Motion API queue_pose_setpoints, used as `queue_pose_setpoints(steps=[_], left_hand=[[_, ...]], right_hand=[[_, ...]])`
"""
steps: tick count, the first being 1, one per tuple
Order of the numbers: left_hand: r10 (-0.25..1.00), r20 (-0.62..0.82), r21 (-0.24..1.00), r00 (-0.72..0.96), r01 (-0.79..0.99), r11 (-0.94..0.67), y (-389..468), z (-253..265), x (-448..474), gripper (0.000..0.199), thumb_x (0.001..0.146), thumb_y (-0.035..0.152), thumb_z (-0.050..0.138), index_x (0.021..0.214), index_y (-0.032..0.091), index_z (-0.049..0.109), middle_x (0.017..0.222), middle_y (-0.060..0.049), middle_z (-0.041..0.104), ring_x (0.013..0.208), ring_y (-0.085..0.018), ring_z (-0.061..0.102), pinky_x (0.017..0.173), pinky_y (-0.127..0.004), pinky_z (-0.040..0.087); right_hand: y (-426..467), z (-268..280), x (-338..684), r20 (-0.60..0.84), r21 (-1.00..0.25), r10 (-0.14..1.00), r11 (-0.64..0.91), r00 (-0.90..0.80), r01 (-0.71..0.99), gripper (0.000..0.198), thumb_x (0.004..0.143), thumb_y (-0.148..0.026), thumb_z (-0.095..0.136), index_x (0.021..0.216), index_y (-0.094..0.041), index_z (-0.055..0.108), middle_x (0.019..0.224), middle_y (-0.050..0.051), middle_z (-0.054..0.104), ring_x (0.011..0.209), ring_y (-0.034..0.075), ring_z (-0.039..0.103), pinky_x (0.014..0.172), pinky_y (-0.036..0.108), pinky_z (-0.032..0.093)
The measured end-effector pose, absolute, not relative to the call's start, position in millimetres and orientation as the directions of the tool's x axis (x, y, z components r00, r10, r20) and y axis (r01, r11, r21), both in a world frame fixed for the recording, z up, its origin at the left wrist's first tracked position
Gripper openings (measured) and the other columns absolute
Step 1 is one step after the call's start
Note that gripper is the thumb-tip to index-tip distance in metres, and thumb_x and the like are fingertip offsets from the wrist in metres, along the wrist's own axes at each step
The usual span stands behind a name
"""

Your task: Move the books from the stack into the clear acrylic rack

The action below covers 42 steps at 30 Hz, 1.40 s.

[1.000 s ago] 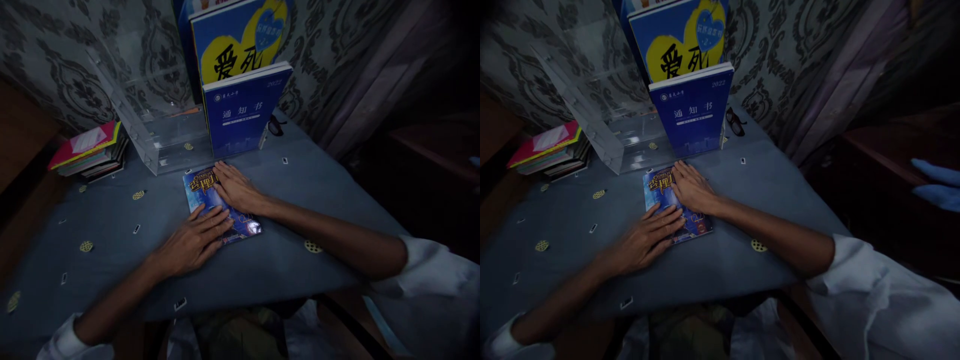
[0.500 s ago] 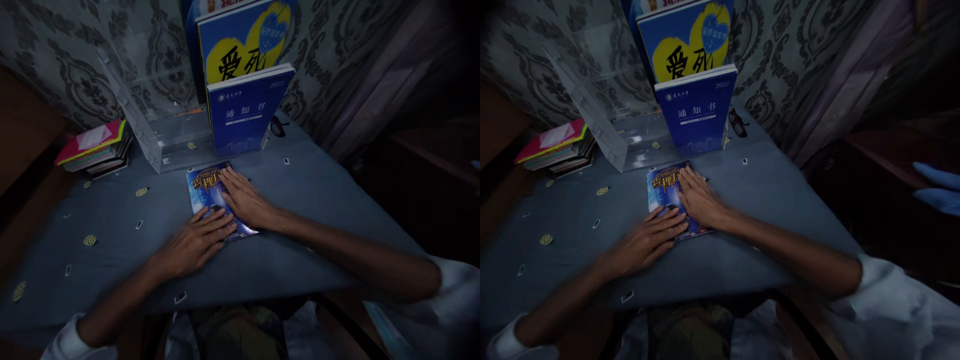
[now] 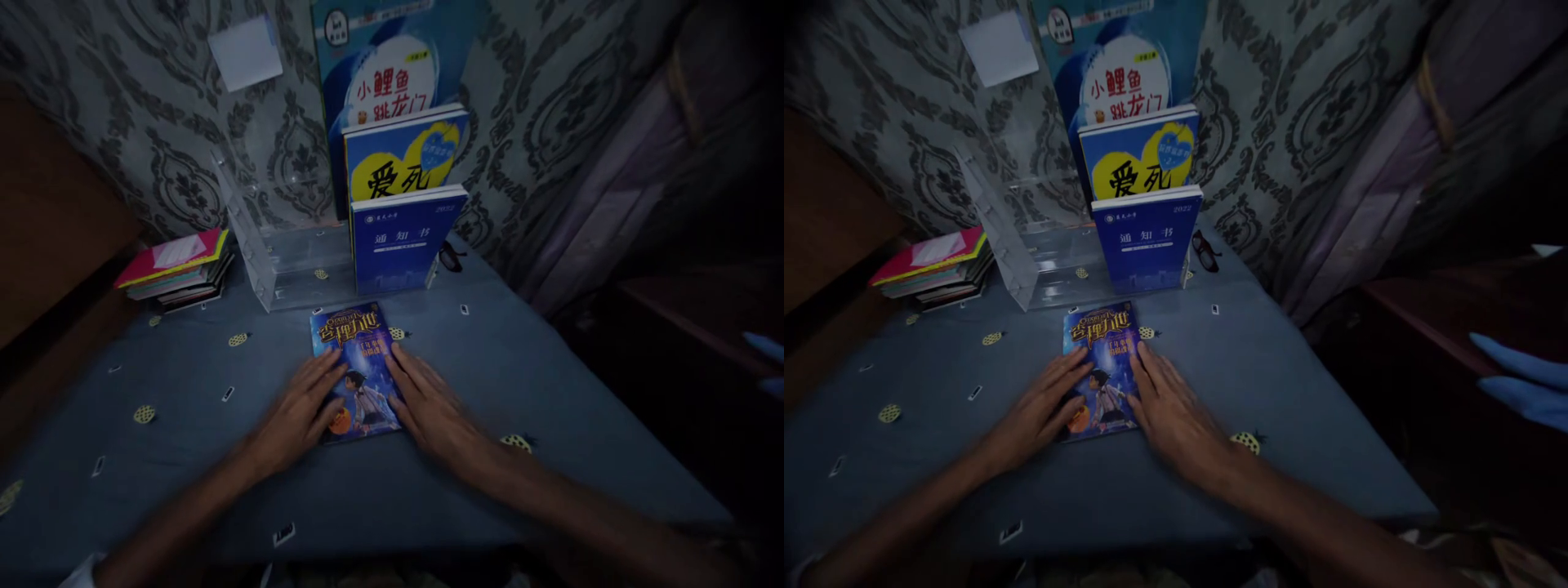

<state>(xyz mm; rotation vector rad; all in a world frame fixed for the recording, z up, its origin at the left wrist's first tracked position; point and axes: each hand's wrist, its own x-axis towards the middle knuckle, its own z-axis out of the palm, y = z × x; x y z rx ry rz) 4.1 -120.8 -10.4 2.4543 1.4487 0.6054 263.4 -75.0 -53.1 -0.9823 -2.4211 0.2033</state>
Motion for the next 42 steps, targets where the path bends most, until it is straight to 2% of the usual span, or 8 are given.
queue_pose_setpoints(steps=[4, 8, 14, 21, 24, 33, 37, 42], left_hand=[[0.960, 0.207, 0.410, 0.190, 0.874, -0.262, -113, -21, -3, 0.059, 0.103, 0.045, 0.044, 0.156, 0.019, 0.034, 0.164, -0.015, 0.030, 0.154, -0.030, 0.021, 0.122, -0.055, 0.029], [0.977, 0.179, 0.586, 0.115, 0.785, -0.200, -108, -23, -1, 0.060, 0.101, 0.045, 0.049, 0.154, 0.021, 0.038, 0.162, -0.014, 0.037, 0.154, -0.031, 0.024, 0.123, -0.056, 0.025], [0.990, 0.083, 0.980, -0.113, 0.192, -0.061, -96, -15, 8, 0.066, 0.085, 0.049, 0.069, 0.143, 0.022, 0.052, 0.149, -0.012, 0.055, 0.140, -0.032, 0.050, 0.113, -0.045, 0.043], [0.973, -0.198, 0.945, -0.118, -0.285, 0.158, -88, -5, 26, 0.080, 0.061, 0.045, 0.090, 0.127, 0.015, 0.056, 0.112, -0.014, 0.075, 0.089, -0.026, 0.075, 0.071, -0.029, 0.057], [0.970, -0.240, 0.936, -0.049, -0.278, 0.217, -88, -1, 27, 0.080, 0.060, 0.048, 0.091, 0.124, 0.014, 0.057, 0.095, -0.010, 0.077, 0.074, -0.023, 0.074, 0.063, -0.027, 0.055], [0.970, -0.243, 0.957, 0.002, -0.165, 0.240, -78, 11, 6, 0.082, 0.062, 0.044, 0.091, 0.132, 0.016, 0.057, 0.097, -0.008, 0.077, 0.070, -0.019, 0.071, 0.061, -0.024, 0.053], [0.983, -0.182, 0.971, 0.011, -0.155, 0.181, -80, 23, 3, 0.069, 0.069, 0.043, 0.088, 0.126, 0.017, 0.061, 0.102, -0.009, 0.076, 0.073, -0.018, 0.071, 0.062, -0.023, 0.053], [0.998, -0.007, 0.994, 0.056, -0.105, 0.012, -80, 47, 6, 0.055, 0.076, 0.040, 0.083, 0.122, 0.018, 0.063, 0.105, -0.009, 0.076, 0.087, -0.022, 0.073, 0.076, -0.029, 0.057]], right_hand=[[-75, -49, 268, 0.388, -0.348, 0.693, 0.721, -0.608, 0.599, 0.072, 0.104, -0.032, 0.041, 0.163, -0.028, -0.001, 0.164, 0.016, 0.031, 0.144, 0.034, 0.043, 0.112, 0.057, 0.047], [-74, -43, 272, 0.351, -0.415, 0.708, 0.705, -0.613, 0.576, 0.068, 0.104, -0.036, 0.042, 0.163, -0.029, 0.009, 0.165, 0.014, 0.030, 0.145, 0.033, 0.041, 0.112, 0.056, 0.047], [-75, -38, 276, 0.266, -0.524, 0.757, 0.633, -0.597, 0.570, 0.062, 0.103, -0.045, 0.043, 0.161, -0.026, 0.027, 0.165, 0.012, 0.029, 0.148, 0.032, 0.036, 0.115, 0.054, 0.045], [-75, -39, 278, 0.270, -0.585, 0.766, 0.612, -0.583, 0.533, 0.062, 0.102, -0.045, 0.048, 0.159, -0.031, 0.029, 0.166, 0.009, 0.028, 0.147, 0.031, 0.038, 0.114, 0.056, 0.044], [-75, -38, 278, 0.271, -0.593, 0.767, 0.609, -0.581, 0.527, 0.062, 0.101, -0.043, 0.051, 0.158, -0.030, 0.032, 0.165, 0.009, 0.031, 0.147, 0.031, 0.038, 0.115, 0.054, 0.043], [-74, -31, 276, 0.253, -0.710, 0.803, 0.533, -0.540, 0.460, 0.053, 0.099, -0.045, 0.051, 0.149, -0.027, 0.049, 0.156, 0.011, 0.047, 0.141, 0.030, 0.048, 0.114, 0.054, 0.045], [-58, -33, 271, 0.205, -0.850, 0.892, 0.366, -0.402, 0.379, 0.063, 0.094, -0.045, 0.059, 0.152, -0.025, 0.044, 0.138, 0.013, 0.063, 0.115, 0.028, 0.067, 0.099, 0.052, 0.056], [-39, -5, 259, 0.100, -0.988, 0.810, 0.150, -0.578, 0.039, 0.052, 0.092, -0.046, 0.063, 0.138, -0.022, 0.057, 0.109, 0.009, 0.075, 0.091, 0.024, 0.073, 0.089, 0.047, 0.060]])
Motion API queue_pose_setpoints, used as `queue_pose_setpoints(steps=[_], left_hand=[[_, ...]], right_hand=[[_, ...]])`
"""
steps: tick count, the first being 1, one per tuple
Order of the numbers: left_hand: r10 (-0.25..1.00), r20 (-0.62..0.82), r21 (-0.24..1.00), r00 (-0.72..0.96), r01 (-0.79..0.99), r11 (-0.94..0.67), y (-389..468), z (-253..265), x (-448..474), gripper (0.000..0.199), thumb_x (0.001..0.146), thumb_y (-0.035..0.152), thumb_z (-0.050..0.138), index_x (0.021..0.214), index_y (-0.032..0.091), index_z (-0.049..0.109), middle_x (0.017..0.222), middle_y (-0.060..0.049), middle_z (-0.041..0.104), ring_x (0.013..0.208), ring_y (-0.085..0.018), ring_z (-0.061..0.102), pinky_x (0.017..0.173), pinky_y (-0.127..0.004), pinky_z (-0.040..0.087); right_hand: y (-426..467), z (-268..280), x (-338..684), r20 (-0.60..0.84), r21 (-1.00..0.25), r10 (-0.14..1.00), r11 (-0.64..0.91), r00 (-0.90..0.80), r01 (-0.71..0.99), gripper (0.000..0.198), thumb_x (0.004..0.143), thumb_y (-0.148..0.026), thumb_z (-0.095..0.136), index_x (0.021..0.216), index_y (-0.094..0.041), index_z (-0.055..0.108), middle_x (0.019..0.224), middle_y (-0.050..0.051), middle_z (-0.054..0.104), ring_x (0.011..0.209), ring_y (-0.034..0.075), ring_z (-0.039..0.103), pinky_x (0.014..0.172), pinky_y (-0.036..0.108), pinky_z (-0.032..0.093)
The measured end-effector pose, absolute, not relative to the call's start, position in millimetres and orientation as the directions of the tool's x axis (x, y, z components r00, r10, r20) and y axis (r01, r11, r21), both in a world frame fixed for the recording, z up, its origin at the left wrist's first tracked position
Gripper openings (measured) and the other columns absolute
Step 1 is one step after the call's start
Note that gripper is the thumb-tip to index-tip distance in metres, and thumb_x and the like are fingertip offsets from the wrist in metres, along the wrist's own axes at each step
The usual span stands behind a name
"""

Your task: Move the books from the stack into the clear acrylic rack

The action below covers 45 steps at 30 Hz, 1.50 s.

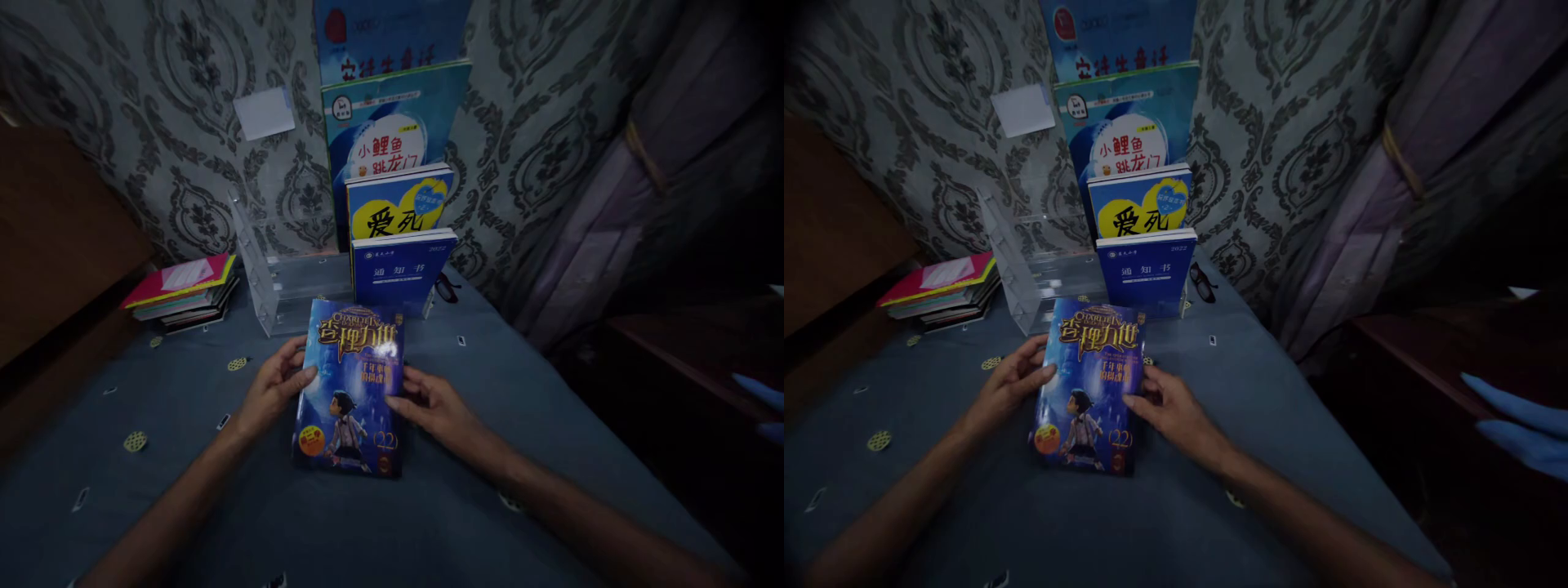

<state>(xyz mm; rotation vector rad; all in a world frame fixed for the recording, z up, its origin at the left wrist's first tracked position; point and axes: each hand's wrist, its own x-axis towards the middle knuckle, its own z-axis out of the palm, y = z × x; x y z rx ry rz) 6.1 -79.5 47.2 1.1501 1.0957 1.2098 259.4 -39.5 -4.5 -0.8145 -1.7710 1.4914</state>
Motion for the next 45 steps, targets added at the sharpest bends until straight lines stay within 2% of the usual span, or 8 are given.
queue_pose_setpoints(steps=[2, 5, 9, 12, 21, 28, 35, 45], left_hand=[[0.997, 0.068, 0.996, 0.043, -0.059, -0.065, -78, 56, 5, 0.051, 0.078, 0.039, 0.083, 0.120, 0.019, 0.063, 0.102, -0.007, 0.076, 0.087, -0.021, 0.073, 0.077, -0.028, 0.057], [0.982, 0.188, 0.982, -0.004, 0.032, -0.187, -77, 65, -1, 0.041, 0.080, 0.039, 0.081, 0.112, 0.019, 0.067, 0.100, -0.006, 0.077, 0.090, -0.022, 0.073, 0.080, -0.030, 0.058], [0.937, 0.338, 0.893, 0.086, 0.286, -0.348, -80, 61, -14, 0.027, 0.082, 0.041, 0.078, 0.100, 0.021, 0.074, 0.109, -0.009, 0.077, 0.109, -0.029, 0.070, 0.097, -0.040, 0.056], [0.874, 0.408, 0.751, 0.263, 0.448, -0.485, -84, 44, -20, 0.017, 0.092, 0.033, 0.066, 0.103, 0.022, 0.074, 0.119, -0.010, 0.075, 0.123, -0.030, 0.065, 0.109, -0.047, 0.048], [0.784, 0.289, 0.460, 0.550, 0.638, -0.618, -104, 2, -22, 0.035, 0.097, 0.009, 0.043, 0.119, 0.023, 0.067, 0.136, -0.009, 0.066, 0.138, -0.023, 0.053, 0.119, -0.048, 0.039], [0.756, 0.134, 0.417, 0.641, 0.655, -0.630, -113, 7, -28, 0.053, 0.093, 0.002, 0.041, 0.139, 0.026, 0.055, 0.148, -0.007, 0.056, 0.145, -0.022, 0.044, 0.123, -0.055, 0.031], [0.867, 0.218, 0.459, 0.449, 0.737, -0.497, -97, 4, -30, 0.043, 0.101, 0.020, 0.045, 0.143, 0.026, 0.054, 0.151, -0.008, 0.053, 0.141, -0.024, 0.050, 0.120, -0.050, 0.036], [0.876, 0.258, 0.438, 0.408, 0.759, -0.482, -71, -9, -32, 0.045, 0.101, 0.021, 0.041, 0.144, 0.022, 0.053, 0.152, -0.011, 0.052, 0.142, -0.024, 0.048, 0.120, -0.048, 0.038]], right_hand=[[-34, 12, 257, 0.169, -0.983, 0.786, 0.181, -0.595, -0.040, 0.042, 0.093, -0.043, 0.062, 0.130, -0.023, 0.062, 0.110, 0.009, 0.076, 0.097, 0.024, 0.073, 0.091, 0.046, 0.060], [-25, 29, 259, 0.353, -0.900, 0.792, 0.432, -0.498, 0.050, 0.030, 0.094, -0.040, 0.063, 0.118, -0.023, 0.067, 0.106, 0.007, 0.076, 0.096, 0.025, 0.073, 0.087, 0.044, 0.061], [-9, 25, 267, 0.643, -0.577, 0.588, 0.793, -0.490, 0.195, 0.022, 0.099, -0.031, 0.056, 0.114, -0.022, 0.070, 0.107, 0.009, 0.076, 0.101, 0.026, 0.072, 0.087, 0.045, 0.061], [-2, 9, 272, 0.701, -0.386, 0.427, 0.901, -0.572, 0.199, 0.026, 0.101, -0.021, 0.048, 0.117, -0.022, 0.069, 0.118, 0.011, 0.074, 0.115, 0.025, 0.068, 0.095, 0.047, 0.059], [-11, -15, 287, 0.469, -0.317, 0.406, 0.906, -0.785, 0.280, 0.036, 0.104, -0.018, 0.040, 0.127, -0.023, 0.067, 0.129, 0.010, 0.071, 0.126, 0.024, 0.063, 0.106, 0.050, 0.055], [-11, -22, 297, 0.366, -0.311, 0.356, 0.917, -0.859, 0.248, 0.043, 0.102, -0.012, 0.041, 0.141, -0.022, 0.056, 0.138, 0.010, 0.065, 0.135, 0.023, 0.055, 0.111, 0.048, 0.051], [-21, -10, 269, 0.327, -0.270, 0.365, 0.920, -0.872, 0.284, 0.043, 0.095, -0.011, 0.046, 0.134, -0.019, 0.063, 0.138, 0.011, 0.066, 0.133, 0.026, 0.057, 0.113, 0.050, 0.047], [-24, -5, 201, 0.240, -0.367, 0.462, 0.858, -0.854, 0.361, 0.053, 0.103, -0.035, 0.044, 0.151, -0.012, 0.042, 0.159, 0.017, 0.042, 0.151, 0.026, 0.032, 0.122, 0.049, 0.035]])
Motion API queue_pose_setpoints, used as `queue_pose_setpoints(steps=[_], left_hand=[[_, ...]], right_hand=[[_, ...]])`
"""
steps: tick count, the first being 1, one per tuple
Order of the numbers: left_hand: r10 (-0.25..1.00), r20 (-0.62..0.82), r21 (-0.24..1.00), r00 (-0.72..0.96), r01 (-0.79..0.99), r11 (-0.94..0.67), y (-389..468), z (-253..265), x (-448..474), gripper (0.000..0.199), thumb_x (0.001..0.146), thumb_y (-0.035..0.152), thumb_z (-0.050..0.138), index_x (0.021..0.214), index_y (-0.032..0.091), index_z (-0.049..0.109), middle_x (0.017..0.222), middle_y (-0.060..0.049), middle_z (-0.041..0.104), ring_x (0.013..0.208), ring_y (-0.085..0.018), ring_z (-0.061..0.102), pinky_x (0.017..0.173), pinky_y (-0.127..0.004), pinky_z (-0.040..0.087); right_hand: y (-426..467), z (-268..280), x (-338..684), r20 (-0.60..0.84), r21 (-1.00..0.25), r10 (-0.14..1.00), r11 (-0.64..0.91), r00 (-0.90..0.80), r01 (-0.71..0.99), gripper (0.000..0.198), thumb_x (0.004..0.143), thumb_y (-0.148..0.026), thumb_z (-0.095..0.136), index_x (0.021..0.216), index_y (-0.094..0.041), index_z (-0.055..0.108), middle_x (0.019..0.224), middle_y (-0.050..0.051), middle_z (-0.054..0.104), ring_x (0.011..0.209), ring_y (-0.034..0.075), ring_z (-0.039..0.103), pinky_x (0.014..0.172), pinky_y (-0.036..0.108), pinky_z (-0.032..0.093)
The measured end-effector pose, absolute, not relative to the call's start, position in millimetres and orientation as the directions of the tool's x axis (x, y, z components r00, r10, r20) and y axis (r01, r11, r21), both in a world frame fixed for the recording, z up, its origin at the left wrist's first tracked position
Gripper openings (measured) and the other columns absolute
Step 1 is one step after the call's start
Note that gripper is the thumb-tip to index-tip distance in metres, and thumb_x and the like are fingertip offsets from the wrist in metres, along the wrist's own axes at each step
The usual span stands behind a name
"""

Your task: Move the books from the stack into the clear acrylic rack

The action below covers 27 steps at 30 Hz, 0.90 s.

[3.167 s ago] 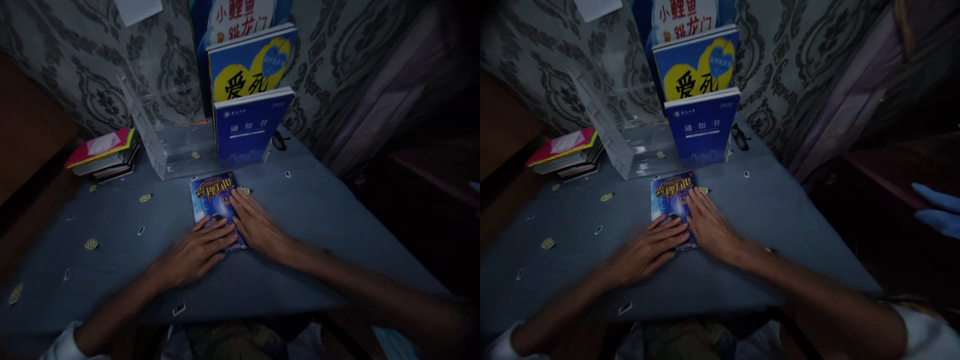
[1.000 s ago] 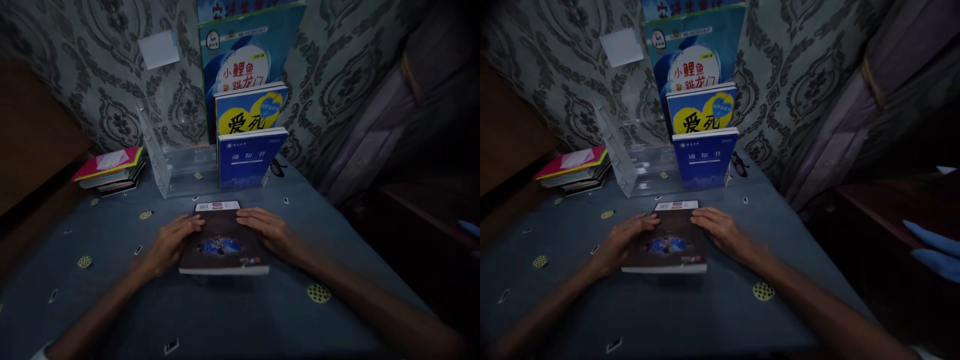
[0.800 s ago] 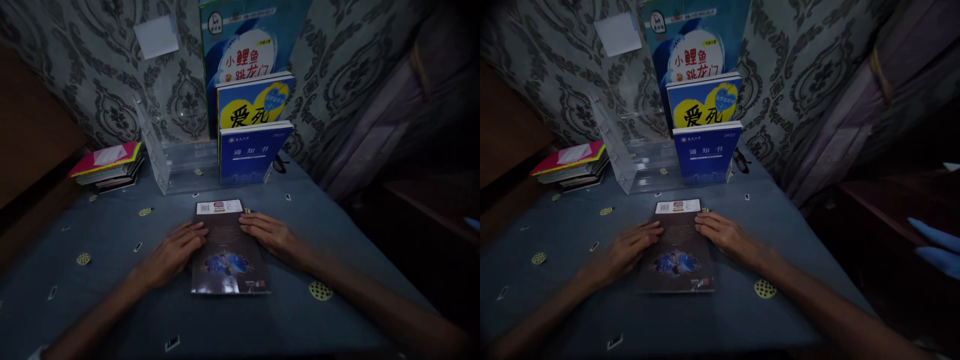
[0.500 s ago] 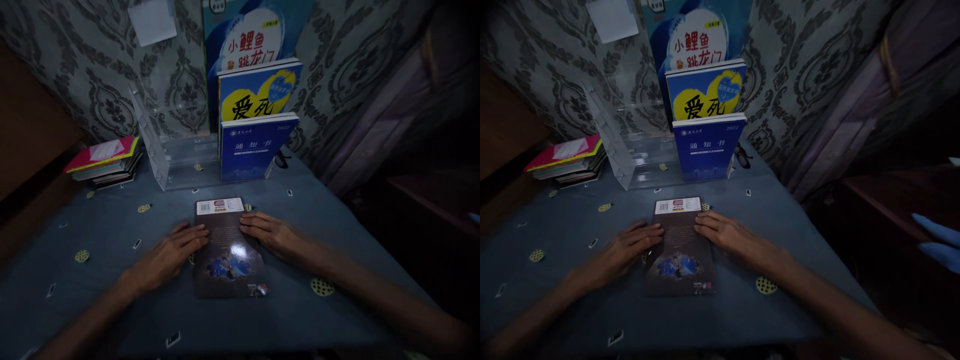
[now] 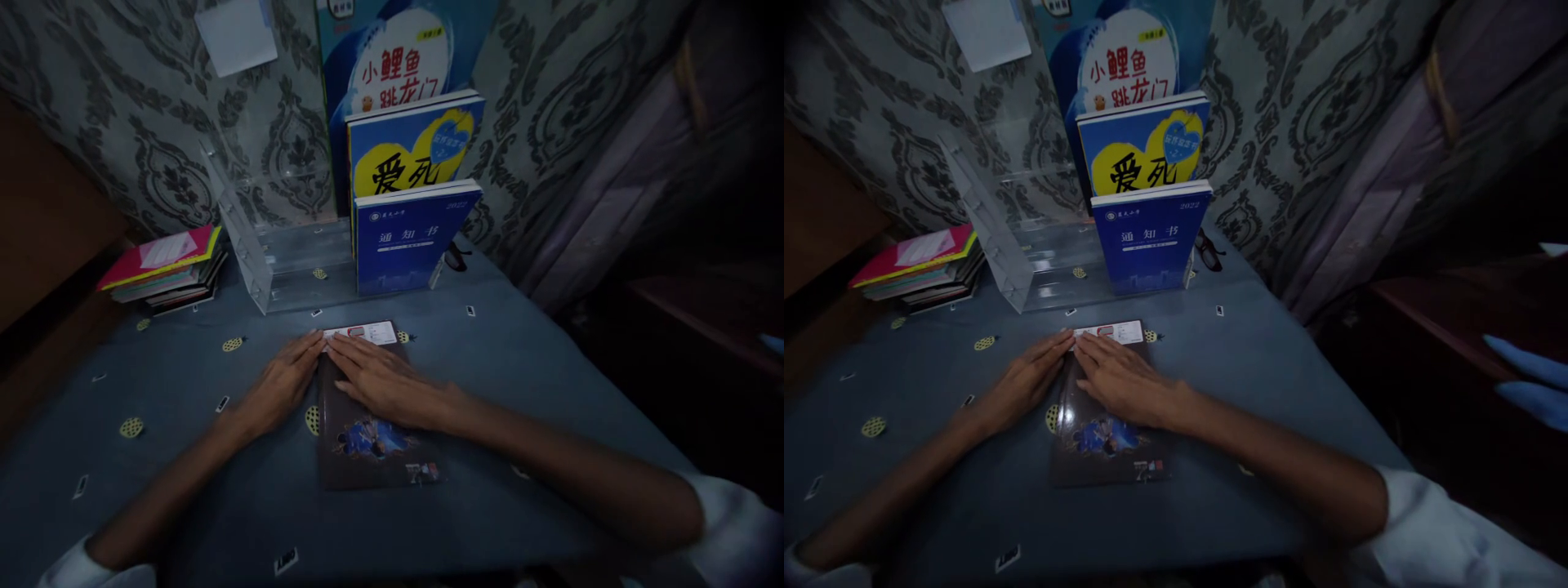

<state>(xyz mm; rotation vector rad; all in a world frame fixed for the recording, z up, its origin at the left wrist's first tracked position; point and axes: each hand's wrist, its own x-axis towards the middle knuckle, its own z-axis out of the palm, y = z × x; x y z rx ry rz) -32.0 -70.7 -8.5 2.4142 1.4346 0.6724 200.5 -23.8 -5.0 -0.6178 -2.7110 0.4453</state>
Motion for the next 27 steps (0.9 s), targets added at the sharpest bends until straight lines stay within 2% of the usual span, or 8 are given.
queue_pose_setpoints(steps=[4, 9, 13, 17, 20, 24, 27], left_hand=[[0.871, 0.259, 0.424, 0.416, 0.762, -0.490, -66, -8, -31, 0.044, 0.102, 0.024, 0.040, 0.144, 0.022, 0.053, 0.151, -0.010, 0.053, 0.141, -0.023, 0.049, 0.120, -0.047, 0.039], [0.876, 0.268, 0.440, 0.400, 0.758, -0.481, -61, -5, -26, 0.041, 0.102, 0.028, 0.040, 0.138, 0.023, 0.059, 0.148, -0.009, 0.057, 0.141, -0.024, 0.050, 0.120, -0.046, 0.038], [0.880, 0.243, 0.443, 0.407, 0.761, -0.474, -59, -3, -22, 0.041, 0.102, 0.028, 0.042, 0.138, 0.023, 0.059, 0.149, -0.009, 0.055, 0.141, -0.026, 0.049, 0.120, -0.050, 0.036], [0.873, 0.250, 0.454, 0.419, 0.746, -0.488, -56, -4, -18, 0.041, 0.101, 0.027, 0.042, 0.139, 0.024, 0.058, 0.149, -0.009, 0.055, 0.141, -0.027, 0.049, 0.121, -0.051, 0.035], [0.858, 0.245, 0.415, 0.451, 0.751, -0.513, -54, -3, -13, 0.042, 0.101, 0.024, 0.040, 0.139, 0.022, 0.057, 0.149, -0.011, 0.055, 0.142, -0.026, 0.048, 0.121, -0.050, 0.035], [0.829, 0.258, 0.347, 0.496, 0.753, -0.559, -48, -4, -5, 0.043, 0.102, 0.022, 0.038, 0.143, 0.020, 0.053, 0.149, -0.011, 0.055, 0.141, -0.024, 0.049, 0.121, -0.048, 0.035], [0.803, 0.273, 0.261, 0.530, 0.762, -0.592, -44, -5, 1, 0.043, 0.104, 0.022, 0.036, 0.142, 0.016, 0.053, 0.147, -0.014, 0.057, 0.140, -0.024, 0.050, 0.121, -0.047, 0.037]], right_hand=[[-20, -5, 197, 0.238, -0.381, 0.484, 0.844, -0.842, 0.378, 0.057, 0.103, -0.035, 0.044, 0.153, -0.009, 0.038, 0.160, 0.020, 0.038, 0.152, 0.028, 0.028, 0.122, 0.052, 0.034], [-17, -5, 196, 0.215, -0.334, 0.500, 0.845, -0.839, 0.418, 0.061, 0.102, -0.038, 0.047, 0.151, -0.003, 0.039, 0.159, 0.024, 0.039, 0.151, 0.030, 0.029, 0.123, 0.051, 0.033], [-15, -9, 200, 0.258, -0.338, 0.521, 0.838, -0.813, 0.429, 0.059, 0.102, -0.041, 0.048, 0.151, -0.009, 0.040, 0.158, 0.021, 0.042, 0.150, 0.030, 0.032, 0.122, 0.052, 0.035], [-12, -10, 209, 0.241, -0.333, 0.535, 0.829, -0.809, 0.449, 0.059, 0.103, -0.041, 0.044, 0.150, -0.005, 0.041, 0.157, 0.024, 0.040, 0.150, 0.030, 0.032, 0.120, 0.053, 0.036], [-11, -12, 214, 0.243, -0.331, 0.552, 0.820, -0.797, 0.467, 0.059, 0.104, -0.042, 0.044, 0.150, -0.005, 0.040, 0.158, 0.024, 0.040, 0.151, 0.030, 0.031, 0.121, 0.052, 0.036], [-9, -17, 220, 0.266, -0.346, 0.584, 0.801, -0.767, 0.489, 0.058, 0.104, -0.042, 0.043, 0.152, -0.011, 0.040, 0.158, 0.020, 0.041, 0.150, 0.029, 0.034, 0.121, 0.053, 0.035], [-8, -18, 225, 0.254, -0.360, 0.606, 0.782, -0.754, 0.508, 0.058, 0.104, -0.044, 0.041, 0.152, -0.011, 0.041, 0.158, 0.019, 0.041, 0.150, 0.029, 0.034, 0.121, 0.053, 0.034]])
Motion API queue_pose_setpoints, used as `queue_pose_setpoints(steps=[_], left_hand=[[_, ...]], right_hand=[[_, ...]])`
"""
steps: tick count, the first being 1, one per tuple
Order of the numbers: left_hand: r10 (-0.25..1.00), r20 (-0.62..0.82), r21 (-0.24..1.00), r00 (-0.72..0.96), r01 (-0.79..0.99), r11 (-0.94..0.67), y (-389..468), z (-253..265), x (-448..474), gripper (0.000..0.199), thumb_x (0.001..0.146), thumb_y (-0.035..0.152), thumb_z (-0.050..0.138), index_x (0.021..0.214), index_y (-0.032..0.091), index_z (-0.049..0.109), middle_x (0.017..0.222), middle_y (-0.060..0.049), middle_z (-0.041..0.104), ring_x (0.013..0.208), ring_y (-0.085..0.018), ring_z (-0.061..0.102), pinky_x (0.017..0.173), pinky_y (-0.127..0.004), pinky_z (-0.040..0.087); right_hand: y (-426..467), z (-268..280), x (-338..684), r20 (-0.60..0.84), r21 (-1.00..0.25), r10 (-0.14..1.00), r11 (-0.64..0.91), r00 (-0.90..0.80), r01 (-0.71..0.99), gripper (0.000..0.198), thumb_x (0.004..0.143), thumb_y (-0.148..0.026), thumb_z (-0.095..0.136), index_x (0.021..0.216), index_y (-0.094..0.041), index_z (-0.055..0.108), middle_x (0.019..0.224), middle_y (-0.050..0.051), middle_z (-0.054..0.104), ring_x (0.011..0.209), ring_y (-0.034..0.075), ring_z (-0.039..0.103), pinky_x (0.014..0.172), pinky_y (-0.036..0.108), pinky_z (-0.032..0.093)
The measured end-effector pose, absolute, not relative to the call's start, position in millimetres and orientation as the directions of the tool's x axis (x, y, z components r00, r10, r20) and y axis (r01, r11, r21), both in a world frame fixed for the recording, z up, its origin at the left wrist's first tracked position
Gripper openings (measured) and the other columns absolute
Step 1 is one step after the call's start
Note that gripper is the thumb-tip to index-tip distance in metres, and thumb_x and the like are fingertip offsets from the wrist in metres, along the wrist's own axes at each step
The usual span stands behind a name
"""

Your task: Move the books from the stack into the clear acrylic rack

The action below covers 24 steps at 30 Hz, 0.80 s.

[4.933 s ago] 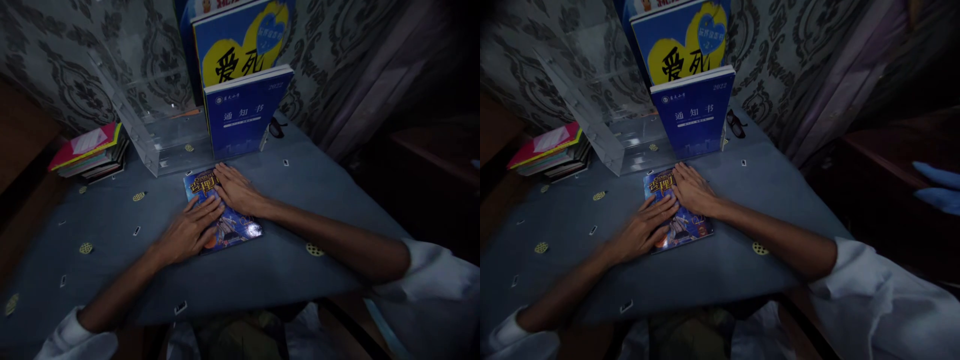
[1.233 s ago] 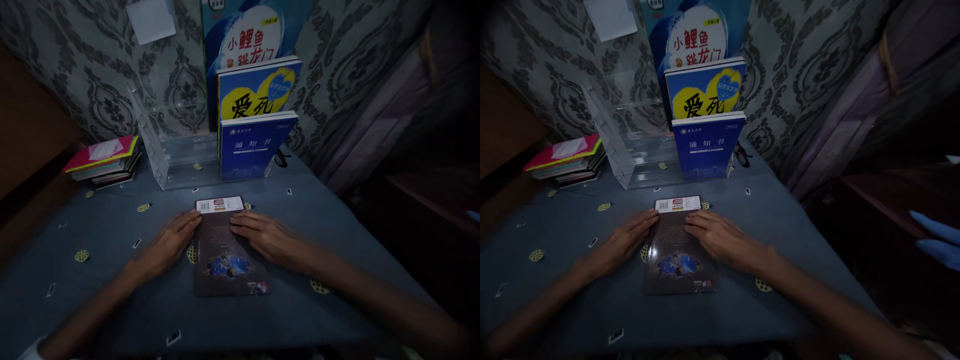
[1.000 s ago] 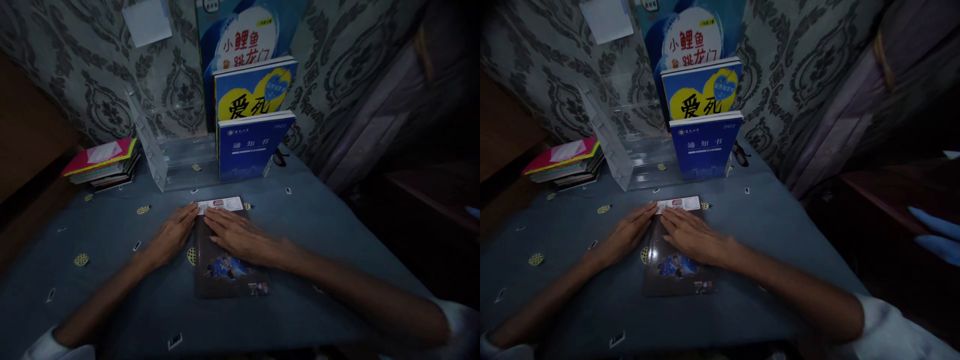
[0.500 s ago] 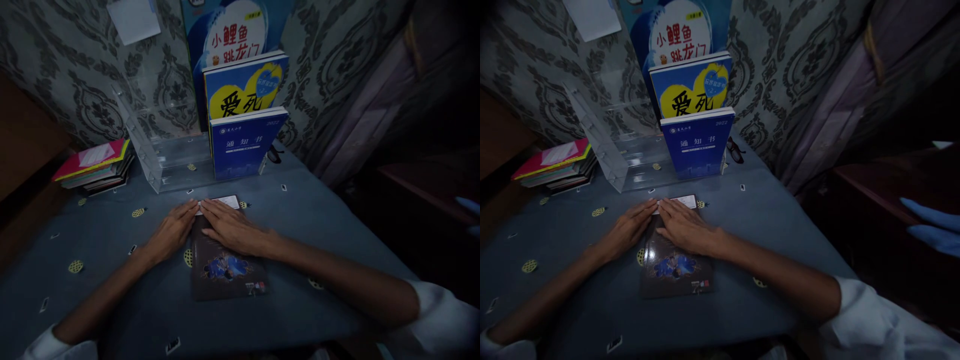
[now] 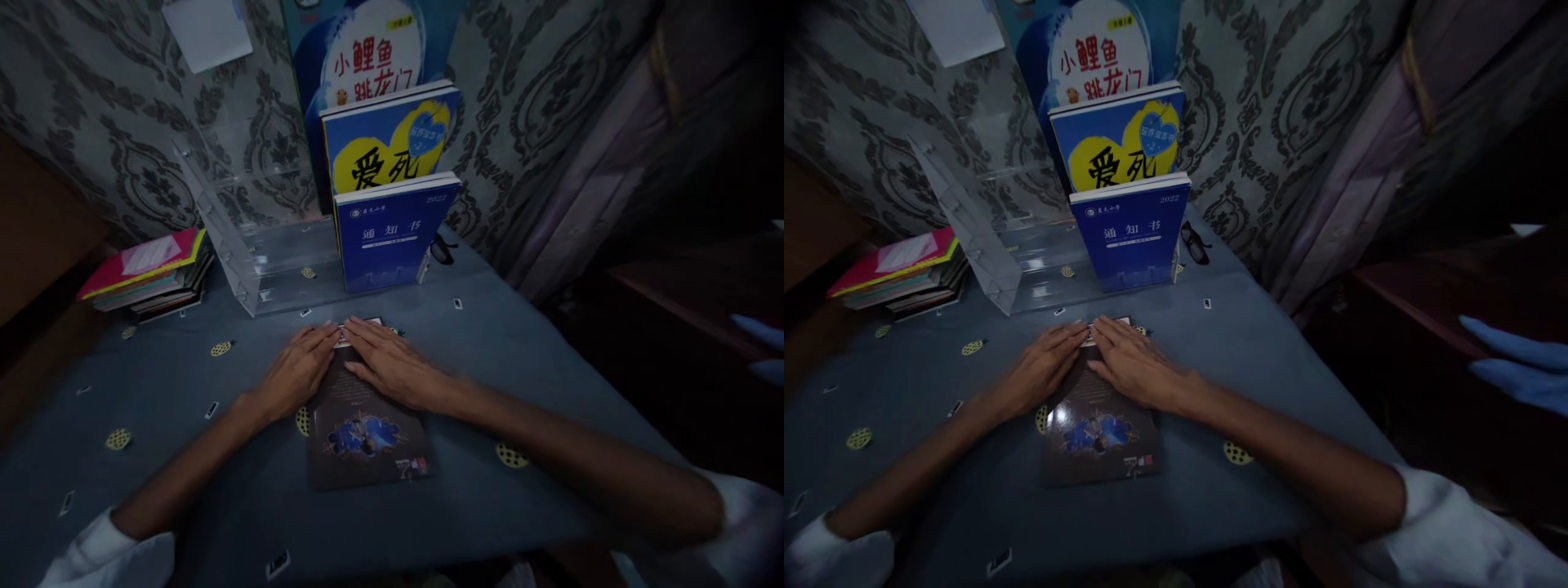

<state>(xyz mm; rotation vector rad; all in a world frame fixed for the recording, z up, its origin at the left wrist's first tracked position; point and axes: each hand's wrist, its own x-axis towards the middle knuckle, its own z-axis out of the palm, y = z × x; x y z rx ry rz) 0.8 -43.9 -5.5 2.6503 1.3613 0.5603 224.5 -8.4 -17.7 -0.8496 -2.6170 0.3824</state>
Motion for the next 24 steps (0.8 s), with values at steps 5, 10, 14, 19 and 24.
queue_pose_setpoints(steps=[5, 10, 14, 19, 24], left_hand=[[0.773, 0.277, 0.139, 0.571, 0.772, -0.620, -37, -8, 10, 0.042, 0.106, 0.025, 0.034, 0.144, 0.017, 0.050, 0.149, -0.012, 0.055, 0.140, -0.021, 0.050, 0.119, -0.044, 0.041], [0.764, 0.267, 0.141, 0.587, 0.761, -0.633, -30, -7, 21, 0.041, 0.106, 0.025, 0.036, 0.141, 0.012, 0.053, 0.148, -0.014, 0.055, 0.141, -0.024, 0.049, 0.117, -0.044, 0.043], [0.759, 0.256, 0.139, 0.598, 0.755, -0.641, -24, -7, 31, 0.042, 0.105, 0.023, 0.036, 0.141, 0.011, 0.053, 0.149, -0.015, 0.055, 0.140, -0.023, 0.050, 0.117, -0.043, 0.042], [0.758, 0.240, 0.137, 0.607, 0.752, -0.645, -19, -7, 40, 0.042, 0.106, 0.025, 0.034, 0.143, 0.013, 0.051, 0.150, -0.014, 0.053, 0.141, -0.022, 0.049, 0.117, -0.042, 0.043], [0.753, 0.225, 0.158, 0.618, 0.740, -0.654, -14, -7, 44, 0.043, 0.106, 0.025, 0.034, 0.144, 0.015, 0.050, 0.152, -0.013, 0.052, 0.142, -0.022, 0.048, 0.117, -0.044, 0.042]], right_hand=[[-6, -15, 233, 0.211, -0.374, 0.649, 0.745, -0.731, 0.553, 0.059, 0.104, -0.041, 0.041, 0.148, -0.003, 0.045, 0.157, 0.023, 0.041, 0.150, 0.030, 0.032, 0.123, 0.052, 0.032], [-2, -19, 243, 0.233, -0.395, 0.687, 0.714, -0.689, 0.578, 0.058, 0.103, -0.041, 0.038, 0.149, -0.006, 0.046, 0.157, 0.022, 0.043, 0.150, 0.031, 0.033, 0.120, 0.057, 0.035], [-1, -23, 248, 0.271, -0.431, 0.700, 0.702, -0.660, 0.568, 0.056, 0.103, -0.042, 0.039, 0.151, -0.014, 0.045, 0.157, 0.017, 0.045, 0.149, 0.029, 0.034, 0.120, 0.057, 0.035], [-3, -24, 255, 0.270, -0.494, 0.732, 0.663, -0.625, 0.562, 0.058, 0.103, -0.042, 0.039, 0.152, -0.011, 0.042, 0.157, 0.020, 0.044, 0.147, 0.030, 0.039, 0.119, 0.056, 0.037], [-7, -24, 261, 0.295, -0.556, 0.730, 0.656, -0.617, 0.511, 0.056, 0.103, -0.040, 0.042, 0.155, -0.019, 0.039, 0.157, 0.014, 0.045, 0.146, 0.028, 0.041, 0.118, 0.056, 0.040]])
